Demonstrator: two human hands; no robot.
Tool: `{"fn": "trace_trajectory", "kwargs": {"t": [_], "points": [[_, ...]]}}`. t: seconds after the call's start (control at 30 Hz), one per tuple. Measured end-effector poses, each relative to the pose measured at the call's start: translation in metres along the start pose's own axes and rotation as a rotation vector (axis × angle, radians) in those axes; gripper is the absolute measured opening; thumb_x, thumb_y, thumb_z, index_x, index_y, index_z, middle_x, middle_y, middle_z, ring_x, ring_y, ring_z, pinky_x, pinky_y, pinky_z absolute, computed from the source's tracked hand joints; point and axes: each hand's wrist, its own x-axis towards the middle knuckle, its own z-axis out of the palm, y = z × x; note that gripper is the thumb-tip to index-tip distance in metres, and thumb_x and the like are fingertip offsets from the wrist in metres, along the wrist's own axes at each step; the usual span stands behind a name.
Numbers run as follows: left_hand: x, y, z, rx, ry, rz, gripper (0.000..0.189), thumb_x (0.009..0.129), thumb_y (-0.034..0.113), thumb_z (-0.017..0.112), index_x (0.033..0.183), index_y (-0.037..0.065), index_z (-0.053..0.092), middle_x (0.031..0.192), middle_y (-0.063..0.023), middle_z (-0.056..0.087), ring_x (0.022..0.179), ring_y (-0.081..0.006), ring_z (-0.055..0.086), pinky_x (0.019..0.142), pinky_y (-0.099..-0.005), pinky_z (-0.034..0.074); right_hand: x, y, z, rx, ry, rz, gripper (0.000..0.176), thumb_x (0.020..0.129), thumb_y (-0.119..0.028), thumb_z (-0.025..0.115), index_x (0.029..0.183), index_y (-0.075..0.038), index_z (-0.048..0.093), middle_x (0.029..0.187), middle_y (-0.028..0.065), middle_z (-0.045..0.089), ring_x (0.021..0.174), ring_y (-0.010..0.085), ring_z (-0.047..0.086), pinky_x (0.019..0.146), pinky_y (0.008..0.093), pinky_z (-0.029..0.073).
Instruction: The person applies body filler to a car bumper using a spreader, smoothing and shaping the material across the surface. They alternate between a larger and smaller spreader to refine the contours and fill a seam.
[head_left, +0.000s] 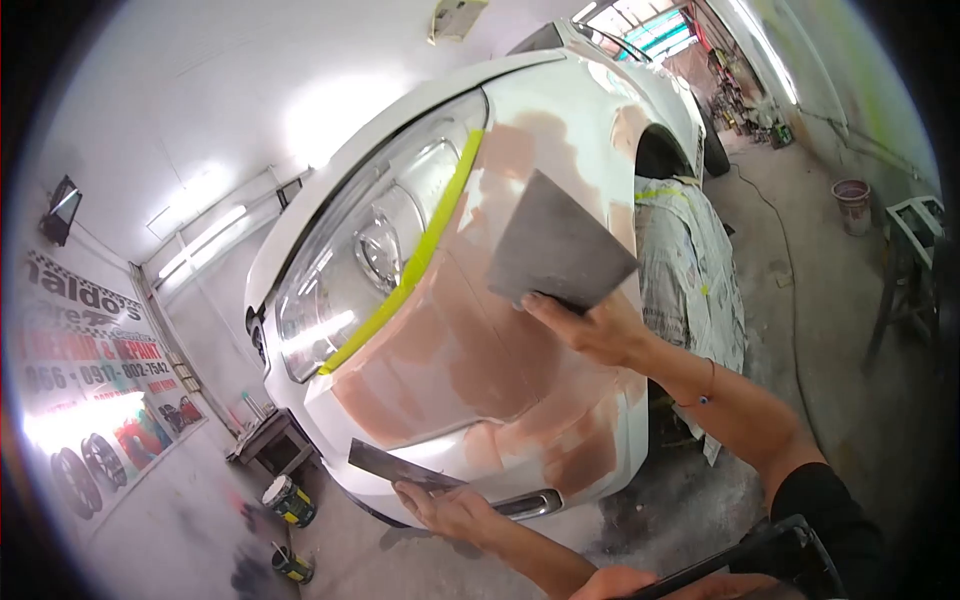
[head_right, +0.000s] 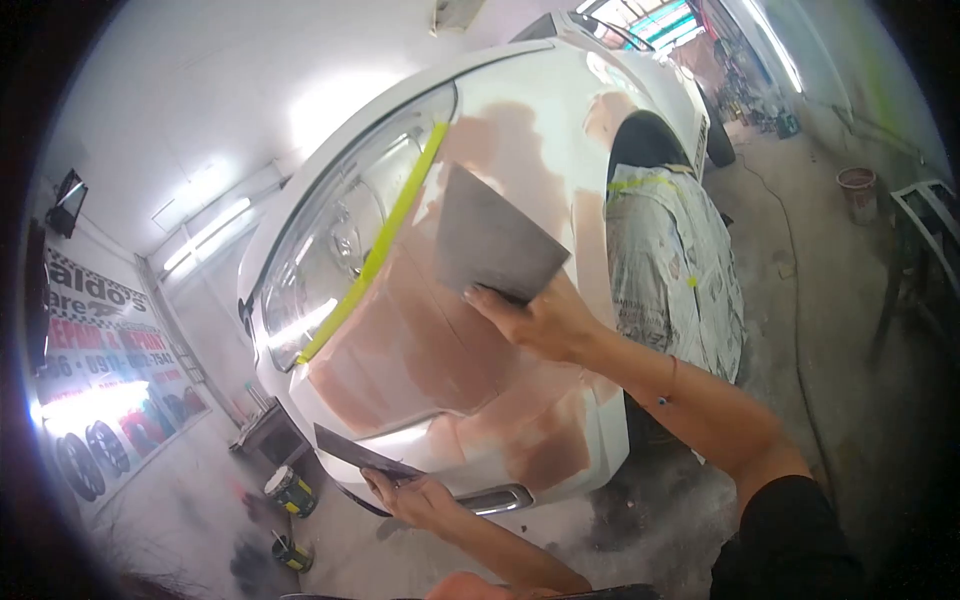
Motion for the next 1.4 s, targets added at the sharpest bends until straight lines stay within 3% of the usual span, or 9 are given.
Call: {"fn": "trace_trajectory", "kwargs": {"t": [0.07,0.6,0.87,0.97,1.1,1.17,1.27,1.4], "points": [[-0.001,0.008,0.005,-0.154,0.064,-0.112,0.051,0.100,0.028,0.060,0.137,-0.006,0.047,0.137,-0.0172,0.051,0.121,-0.0251,0.052,0.101,-0.0353,0.044,0.020,-0.001,0.008,0.085,0.025,-0.012,0.024,0.090,-0.017,0.066,0.105,0.001,0.066,0.093,0.0163,0.069,0.083,0.0294,0.065,0.074,0.0389,0.051],[0.009,0.000,-0.008,-0.212,0.031,-0.123,0.054,0.093,0.026,0.070,0.134,-0.002,0.049,0.130,-0.0110,0.056,0.116,-0.0203,0.053,0.096,-0.0322,0.044,0.043,0.005,0.025,0.107,0.066,0.076,0.029,0.090,-0.022,0.065,0.102,0.005,0.067,0.085,0.0211,0.071,0.079,0.0327,0.070,0.071,0.0390,0.053],[0.006,-0.001,-0.009,-0.102,0.051,-0.114,0.055,0.099,0.029,0.062,0.139,-0.004,0.045,0.137,-0.0143,0.052,0.120,-0.0226,0.053,0.100,-0.0334,0.043,0.035,-0.004,0.018,-0.002,0.003,0.110,0.031,0.087,-0.024,0.067,0.100,0.005,0.067,0.084,0.0231,0.070,0.075,0.0357,0.068,0.071,0.0402,0.053],[0.004,0.001,-0.008,-0.094,0.024,-0.109,0.054,0.100,0.030,0.060,0.139,-0.004,0.046,0.138,-0.0153,0.051,0.121,-0.0226,0.052,0.101,-0.0333,0.043,0.001,0.003,0.018,-0.033,0.075,0.013,0.032,0.084,-0.023,0.070,0.100,0.005,0.067,0.083,0.0232,0.069,0.076,0.0384,0.067,0.070,0.0414,0.053],[-0.001,0.002,-0.001,-0.142,0.065,-0.110,0.052,0.099,0.030,0.061,0.138,-0.002,0.048,0.138,-0.0155,0.051,0.119,-0.0219,0.054,0.099,-0.0319,0.045,-0.064,0.003,0.009,-0.052,-0.022,0.083,0.028,0.083,-0.019,0.071,0.100,0.003,0.067,0.081,0.0200,0.068,0.076,0.0371,0.066,0.070,0.0408,0.052],[-0.002,0.004,0.002,-0.138,0.078,-0.127,0.051,0.099,0.029,0.063,0.137,-0.002,0.049,0.138,-0.0153,0.052,0.118,-0.0216,0.054,0.097,-0.0315,0.045,-0.091,0.015,0.005,-0.373,-0.155,-0.152,0.018,0.082,-0.014,0.070,0.094,0.000,0.070,0.079,0.0145,0.068,0.076,0.0316,0.065,0.075,0.0401,0.049],[0.004,-0.002,-0.006,-0.162,0.064,-0.147,0.050,0.097,0.027,0.066,0.136,-0.001,0.051,0.137,-0.0147,0.053,0.115,-0.0209,0.056,0.094,-0.0307,0.046,-0.107,0.009,0.010,-0.158,-0.064,0.012,0.010,0.082,-0.012,0.068,0.086,-0.003,0.071,0.076,0.0109,0.068,0.077,0.0290,0.064,0.080,0.0404,0.046],[0.009,-0.003,-0.010,-0.185,0.045,-0.135,0.049,0.095,0.026,0.068,0.133,-0.001,0.052,0.132,-0.0127,0.056,0.111,-0.0191,0.057,0.092,-0.0296,0.047,-0.115,0.001,0.005,-0.178,-0.128,0.109,0.009,0.081,-0.013,0.068,0.081,-0.004,0.072,0.077,0.0098,0.068,0.079,0.0288,0.065,0.084,0.0417,0.045]]}}
